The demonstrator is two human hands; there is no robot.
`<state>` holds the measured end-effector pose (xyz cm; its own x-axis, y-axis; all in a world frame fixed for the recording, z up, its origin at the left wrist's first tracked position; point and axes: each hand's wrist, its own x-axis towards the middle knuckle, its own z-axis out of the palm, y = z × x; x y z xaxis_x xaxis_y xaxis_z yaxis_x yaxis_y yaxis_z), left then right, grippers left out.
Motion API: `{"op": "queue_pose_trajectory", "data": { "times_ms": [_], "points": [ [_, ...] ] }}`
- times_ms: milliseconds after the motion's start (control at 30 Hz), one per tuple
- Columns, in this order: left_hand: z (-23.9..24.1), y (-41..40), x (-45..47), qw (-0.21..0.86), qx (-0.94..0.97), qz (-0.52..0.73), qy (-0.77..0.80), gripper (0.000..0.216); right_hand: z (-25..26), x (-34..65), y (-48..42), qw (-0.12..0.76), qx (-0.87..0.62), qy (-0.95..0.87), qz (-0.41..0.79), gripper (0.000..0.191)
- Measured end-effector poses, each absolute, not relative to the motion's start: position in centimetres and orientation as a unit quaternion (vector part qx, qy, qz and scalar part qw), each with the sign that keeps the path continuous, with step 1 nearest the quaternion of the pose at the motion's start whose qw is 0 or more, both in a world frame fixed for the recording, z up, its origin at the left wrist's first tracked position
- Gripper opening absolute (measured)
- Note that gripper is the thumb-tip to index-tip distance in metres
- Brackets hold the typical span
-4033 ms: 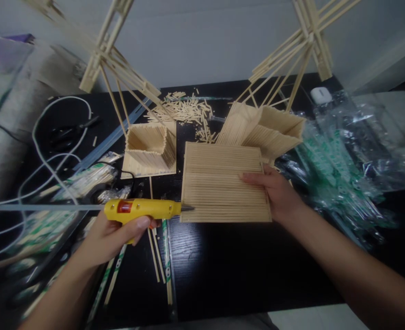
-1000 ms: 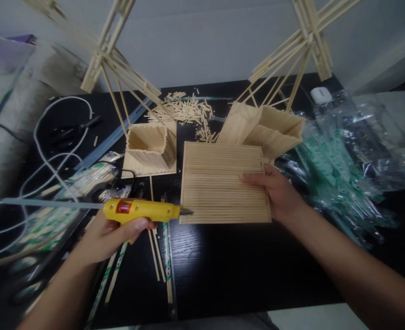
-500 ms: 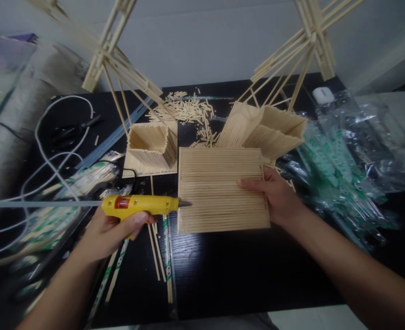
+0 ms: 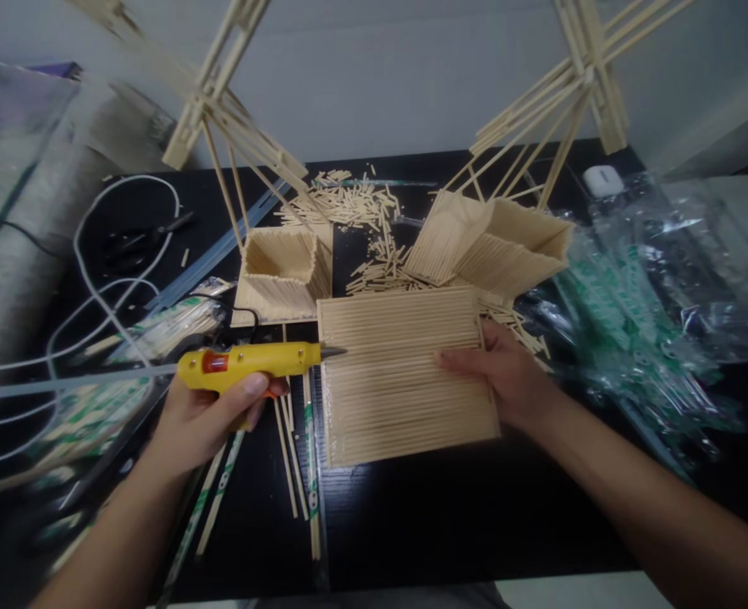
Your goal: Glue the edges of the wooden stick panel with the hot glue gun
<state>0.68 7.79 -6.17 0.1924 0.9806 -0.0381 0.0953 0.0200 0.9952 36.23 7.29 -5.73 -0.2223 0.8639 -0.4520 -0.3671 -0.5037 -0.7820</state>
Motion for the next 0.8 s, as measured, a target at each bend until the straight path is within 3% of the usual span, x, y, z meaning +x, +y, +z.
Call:
{"op": "queue_pose_trajectory", "data": {
  "times_ms": [300, 800],
  "points": [
    [-6.2, 8.0, 1.0, 0.514, 0.544, 0.449, 0.488, 0.038, -5.7, 36.2, 7.0, 0.398, -0.471, -0.313, 0.722, 0.037],
    [-5.4, 8.1, 1.7, 0.515, 0.511, 0.459, 0.513, 0.045, -5.1, 36.2, 6.9, 0.394, -0.457, -0.372, 0.705, 0.031]
  ]
}}
